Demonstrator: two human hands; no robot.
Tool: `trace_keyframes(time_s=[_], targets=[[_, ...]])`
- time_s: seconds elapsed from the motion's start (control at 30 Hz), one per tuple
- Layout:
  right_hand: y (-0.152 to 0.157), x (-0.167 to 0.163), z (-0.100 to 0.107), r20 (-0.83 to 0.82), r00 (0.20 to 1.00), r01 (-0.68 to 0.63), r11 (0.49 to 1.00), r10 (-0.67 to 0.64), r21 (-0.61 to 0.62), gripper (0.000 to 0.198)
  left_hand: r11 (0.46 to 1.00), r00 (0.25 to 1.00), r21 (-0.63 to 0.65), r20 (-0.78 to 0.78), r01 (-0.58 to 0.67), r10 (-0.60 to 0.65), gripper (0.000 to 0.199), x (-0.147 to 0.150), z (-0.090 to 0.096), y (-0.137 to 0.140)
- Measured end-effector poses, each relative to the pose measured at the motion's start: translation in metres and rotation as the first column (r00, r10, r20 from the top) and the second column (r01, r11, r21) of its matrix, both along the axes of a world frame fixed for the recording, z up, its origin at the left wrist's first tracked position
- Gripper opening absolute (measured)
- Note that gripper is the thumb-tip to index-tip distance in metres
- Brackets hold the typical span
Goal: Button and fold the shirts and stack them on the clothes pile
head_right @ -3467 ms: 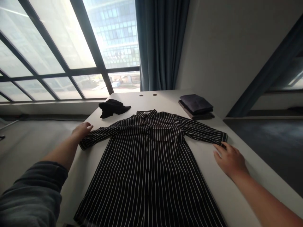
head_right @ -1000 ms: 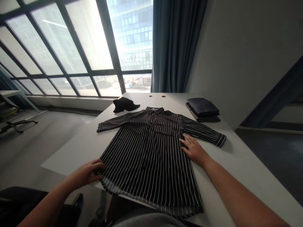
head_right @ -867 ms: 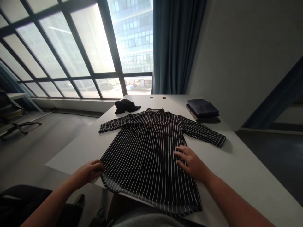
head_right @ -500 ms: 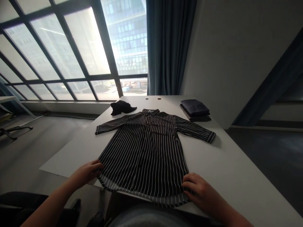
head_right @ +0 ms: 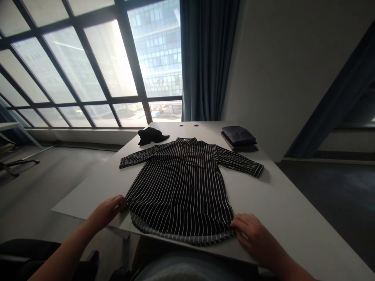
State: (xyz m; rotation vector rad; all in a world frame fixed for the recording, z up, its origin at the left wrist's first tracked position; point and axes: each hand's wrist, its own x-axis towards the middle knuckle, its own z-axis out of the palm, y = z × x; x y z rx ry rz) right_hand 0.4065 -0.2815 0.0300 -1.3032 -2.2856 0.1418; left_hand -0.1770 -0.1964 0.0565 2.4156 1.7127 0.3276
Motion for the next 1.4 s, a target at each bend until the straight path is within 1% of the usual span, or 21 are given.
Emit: trace_keyframes(time_s=[0.07,0.13,0.2,0.33,0.4,0.43,0.53,0.6,0.67,0.77,0.9,1.0,1.1,1.17,1.27,1.37,1.4], targets=[[-0.001,0.001,0.006,-0.036,0.999,0.034,0.998,-0.032,0.046,0.019,1.000,1.000,0.025,-0.026,-0.009,0.009,0.023,-0.003,0.002,-0.001],[-0.003,0.001,0.010,-0.051,0.998,0.041,0.998,-0.038,0.052,0.018,1.000,0.999,0.016,-0.048,0.005,-0.004,0.022,-0.006,0.004,-0.004],[-0.005,-0.002,0.011,-0.024,0.999,0.023,1.000,-0.023,-0.004,0.018,0.999,0.997,-0.034,-0.069,0.031,-0.033,0.021,-0.009,0.007,-0.007],[-0.009,-0.009,0.011,0.117,0.992,-0.030,0.983,0.052,-0.181,0.015,0.986,0.991,-0.148,-0.093,0.078,-0.092,0.019,-0.014,0.006,-0.017],[-0.008,-0.011,0.011,0.134,0.988,-0.051,0.974,0.082,-0.220,0.016,0.981,0.992,-0.170,-0.078,0.088,-0.102,0.019,-0.016,0.003,-0.023],[-0.007,-0.011,0.011,0.117,0.990,-0.054,0.974,0.081,-0.220,0.018,0.981,0.993,-0.173,-0.067,0.086,-0.099,0.021,-0.017,0.001,-0.025],[-0.002,-0.008,0.004,0.055,0.998,-0.013,0.984,0.023,-0.176,0.027,0.984,0.997,-0.165,-0.041,0.063,-0.070,0.022,-0.018,-0.004,-0.031],[0.002,-0.006,-0.006,0.071,0.997,0.020,0.988,-0.009,-0.156,0.037,0.983,0.997,-0.173,-0.039,0.059,-0.066,0.020,-0.018,-0.005,-0.033],[0.004,-0.004,-0.016,0.113,0.994,0.021,0.988,-0.003,-0.155,0.044,0.981,0.997,-0.185,-0.047,0.058,-0.067,0.023,-0.017,-0.004,-0.035],[0.005,-0.003,-0.028,0.137,0.990,0.011,0.987,0.011,-0.161,0.045,0.978,0.996,-0.202,-0.053,0.053,-0.065,0.023,-0.014,-0.001,-0.038],[0.008,-0.001,-0.027,0.122,0.993,0.022,0.983,0.000,-0.181,0.042,0.972,0.996,-0.230,-0.067,0.039,-0.056,0.019,-0.004,0.005,-0.031],[0.025,-0.001,-0.021,0.118,0.993,0.011,0.985,0.010,-0.174,0.042,0.986,0.997,-0.158,-0.049,0.057,-0.065,0.021,0.014,0.010,-0.011],[0.065,0.000,-0.017,0.130,0.991,0.027,0.991,-0.009,-0.132,0.046,0.991,0.993,-0.057,-0.022,0.118,-0.119,0.022,0.042,0.013,0.026],[0.107,0.003,-0.016,0.137,0.989,0.070,0.994,-0.058,-0.082,0.049,0.990,0.989,-0.021,-0.051,0.139,-0.140,0.024,0.065,0.014,0.059],[0.183,0.005,-0.016,0.190,0.974,0.132,0.991,-0.125,-0.027,0.048,0.990,0.981,0.006,-0.130,0.144,-0.142,0.028,0.100,0.013,0.118],[0.258,0.000,-0.014,0.263,0.949,0.186,0.982,-0.175,-0.018,0.051,0.993,0.966,0.024,-0.233,0.117,-0.108,0.034,0.130,0.011,0.184],[0.280,-0.004,-0.013,0.284,0.941,0.203,0.979,-0.187,-0.028,0.052,0.994,0.959,0.000,-0.262,0.107,-0.104,0.037,0.139,0.010,0.206]])
